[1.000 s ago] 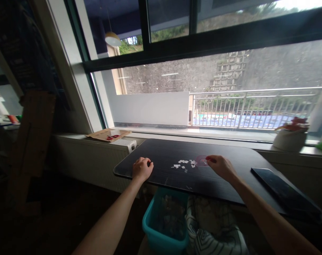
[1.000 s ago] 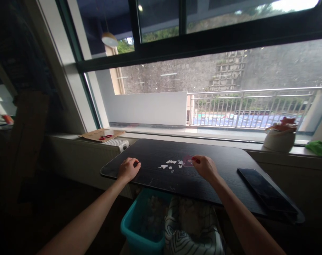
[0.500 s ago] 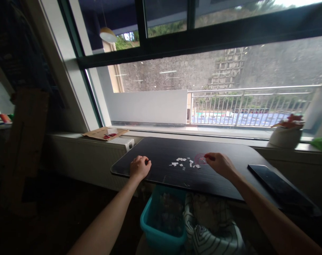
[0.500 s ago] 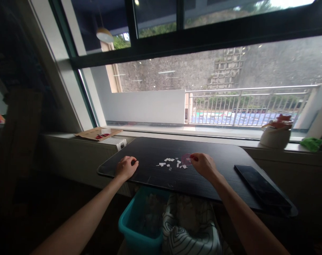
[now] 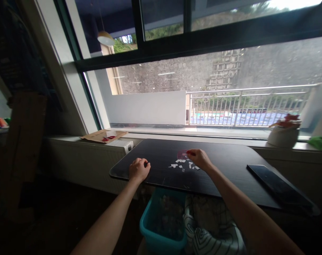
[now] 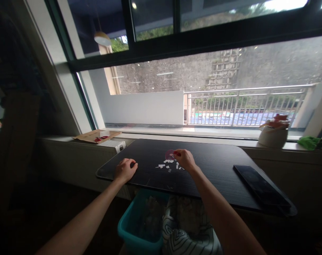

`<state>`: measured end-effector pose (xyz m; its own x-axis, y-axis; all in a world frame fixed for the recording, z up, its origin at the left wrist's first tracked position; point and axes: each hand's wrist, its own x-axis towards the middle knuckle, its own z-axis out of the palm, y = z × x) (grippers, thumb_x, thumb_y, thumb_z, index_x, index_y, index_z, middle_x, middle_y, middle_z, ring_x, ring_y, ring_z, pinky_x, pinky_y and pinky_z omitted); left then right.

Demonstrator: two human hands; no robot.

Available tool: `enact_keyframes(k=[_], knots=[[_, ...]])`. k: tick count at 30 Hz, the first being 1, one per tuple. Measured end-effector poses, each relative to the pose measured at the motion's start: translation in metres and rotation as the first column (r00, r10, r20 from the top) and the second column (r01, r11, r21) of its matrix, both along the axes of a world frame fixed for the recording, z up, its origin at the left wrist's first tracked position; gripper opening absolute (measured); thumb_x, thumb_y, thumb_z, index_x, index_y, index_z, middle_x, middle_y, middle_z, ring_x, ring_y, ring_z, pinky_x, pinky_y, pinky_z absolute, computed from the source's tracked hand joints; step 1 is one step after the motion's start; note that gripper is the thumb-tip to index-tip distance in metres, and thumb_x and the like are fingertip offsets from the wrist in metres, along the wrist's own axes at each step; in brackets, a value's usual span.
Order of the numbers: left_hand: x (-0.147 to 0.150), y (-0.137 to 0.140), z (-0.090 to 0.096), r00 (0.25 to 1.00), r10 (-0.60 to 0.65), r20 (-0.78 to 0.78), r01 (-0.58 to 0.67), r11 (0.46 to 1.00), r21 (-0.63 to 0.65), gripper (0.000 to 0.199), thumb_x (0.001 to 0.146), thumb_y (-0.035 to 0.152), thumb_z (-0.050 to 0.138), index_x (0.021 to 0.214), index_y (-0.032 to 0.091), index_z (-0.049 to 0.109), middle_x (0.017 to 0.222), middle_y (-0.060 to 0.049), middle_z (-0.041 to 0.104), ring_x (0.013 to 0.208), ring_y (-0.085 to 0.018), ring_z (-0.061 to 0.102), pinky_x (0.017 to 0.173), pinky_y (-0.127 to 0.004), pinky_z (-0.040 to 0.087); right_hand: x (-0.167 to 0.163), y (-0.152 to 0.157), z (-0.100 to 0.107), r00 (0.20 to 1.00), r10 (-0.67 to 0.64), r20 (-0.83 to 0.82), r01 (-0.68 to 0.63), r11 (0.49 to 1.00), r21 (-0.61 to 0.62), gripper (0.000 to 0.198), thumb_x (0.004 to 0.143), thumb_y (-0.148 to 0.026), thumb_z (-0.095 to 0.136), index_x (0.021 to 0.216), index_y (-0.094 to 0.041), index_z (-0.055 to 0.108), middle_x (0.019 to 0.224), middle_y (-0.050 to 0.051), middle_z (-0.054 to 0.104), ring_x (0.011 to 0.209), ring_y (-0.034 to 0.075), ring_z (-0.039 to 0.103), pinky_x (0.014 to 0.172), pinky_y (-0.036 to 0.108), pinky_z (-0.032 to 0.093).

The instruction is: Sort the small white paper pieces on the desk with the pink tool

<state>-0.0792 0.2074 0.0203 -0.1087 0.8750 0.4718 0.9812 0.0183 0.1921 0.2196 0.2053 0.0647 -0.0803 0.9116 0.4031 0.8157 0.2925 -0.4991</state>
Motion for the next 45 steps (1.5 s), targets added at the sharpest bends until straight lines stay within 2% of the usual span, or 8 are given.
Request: enact_keyframes(k=[9,18,25,29,34,38,41,45], knots=[[0.000,0.001,-0.002,1.000,0.004,0.010,-0.004,1.000,0.007,0.020,0.082,0.036,0.051,0.089,0.023,0.065,0.099,-0.006,0.062,0.096,-0.023,0.058,0.084,-0.035,0.043,0.044,-0.033,0.005,0.995,-0.091,0.037,0.090,0.996,0.022,0.030,0.081,-0.028,0.052,0.097,-0.018,0.075,0.074,0.006,0.073,0.069,0.021,0.064,0.059,0.027,0.039],[0.001,-0.001,0.001,1.000,0.003,-0.005,-0.003,1.000,-0.004,0.020,0.082,0.035,0.051,0.088,0.023,0.065,0.098,-0.006,0.062,0.094,-0.024,0.059,0.082,-0.035,0.044,-0.027,-0.012,0.000,0.996,0.092,0.001,-0.092,0.996,0.010,0.024,0.082,-0.027,0.055,0.092,-0.023,0.076,0.075,0.000,0.074,0.069,0.014,0.066,0.057,0.019,0.041],[0.002,-0.001,0.001,1.000,0.002,0.007,-0.002,1.000,-0.014,0.021,0.082,0.036,0.051,0.089,0.023,0.065,0.100,-0.006,0.062,0.097,-0.024,0.058,0.084,-0.035,0.043,0.031,-0.035,0.004,0.993,-0.062,0.099,0.060,0.998,0.020,0.030,0.081,-0.029,0.051,0.096,-0.021,0.075,0.077,0.006,0.074,0.074,0.020,0.066,0.061,0.025,0.040],[0.002,-0.003,0.002,1.000,0.003,0.007,-0.003,1.000,-0.006,0.021,0.083,0.035,0.050,0.089,0.022,0.065,0.100,-0.007,0.062,0.096,-0.024,0.058,0.083,-0.035,0.043,0.033,-0.018,0.006,0.985,-0.115,0.129,0.108,0.992,0.064,0.033,0.087,-0.033,0.045,0.102,-0.023,0.073,0.084,0.006,0.074,0.080,0.021,0.066,0.064,0.026,0.040],[0.001,-0.003,0.001,1.000,0.000,-0.007,0.001,1.000,0.014,0.019,0.082,0.034,0.051,0.087,0.023,0.065,0.096,-0.005,0.063,0.093,-0.023,0.059,0.082,-0.034,0.043,0.028,0.012,-0.012,0.977,-0.153,0.152,0.146,0.988,0.059,0.032,0.087,-0.031,0.044,0.097,-0.021,0.073,0.084,0.007,0.074,0.076,0.020,0.065,0.060,0.025,0.038],[0.001,-0.001,-0.001,1.000,0.000,-0.005,0.000,1.000,0.016,0.020,0.082,0.035,0.051,0.088,0.023,0.065,0.097,-0.006,0.062,0.095,-0.023,0.059,0.083,-0.034,0.043,0.052,0.002,-0.024,0.972,-0.061,0.227,0.061,0.998,0.008,0.026,0.084,-0.028,0.049,0.091,-0.022,0.073,0.078,0.004,0.073,0.071,0.018,0.064,0.060,0.024,0.037],[0.001,-0.001,-0.002,1.000,0.002,0.002,-0.002,1.000,0.010,0.021,0.082,0.035,0.051,0.089,0.023,0.065,0.098,-0.006,0.061,0.097,-0.024,0.058,0.084,-0.035,0.043,0.061,-0.007,-0.019,0.962,-0.006,0.273,0.008,1.000,-0.007,0.024,0.084,-0.029,0.050,0.090,-0.023,0.073,0.078,0.004,0.072,0.071,0.018,0.064,0.061,0.024,0.037],[0.002,-0.002,-0.001,1.000,0.001,0.005,-0.001,1.000,0.009,0.020,0.082,0.035,0.051,0.089,0.023,0.066,0.098,-0.006,0.061,0.096,-0.024,0.058,0.083,-0.035,0.043,0.031,0.008,-0.010,0.960,-0.022,0.279,0.019,1.000,0.014,0.028,0.088,-0.029,0.046,0.099,-0.024,0.071,0.087,0.006,0.073,0.077,0.020,0.065,0.063,0.025,0.039]])
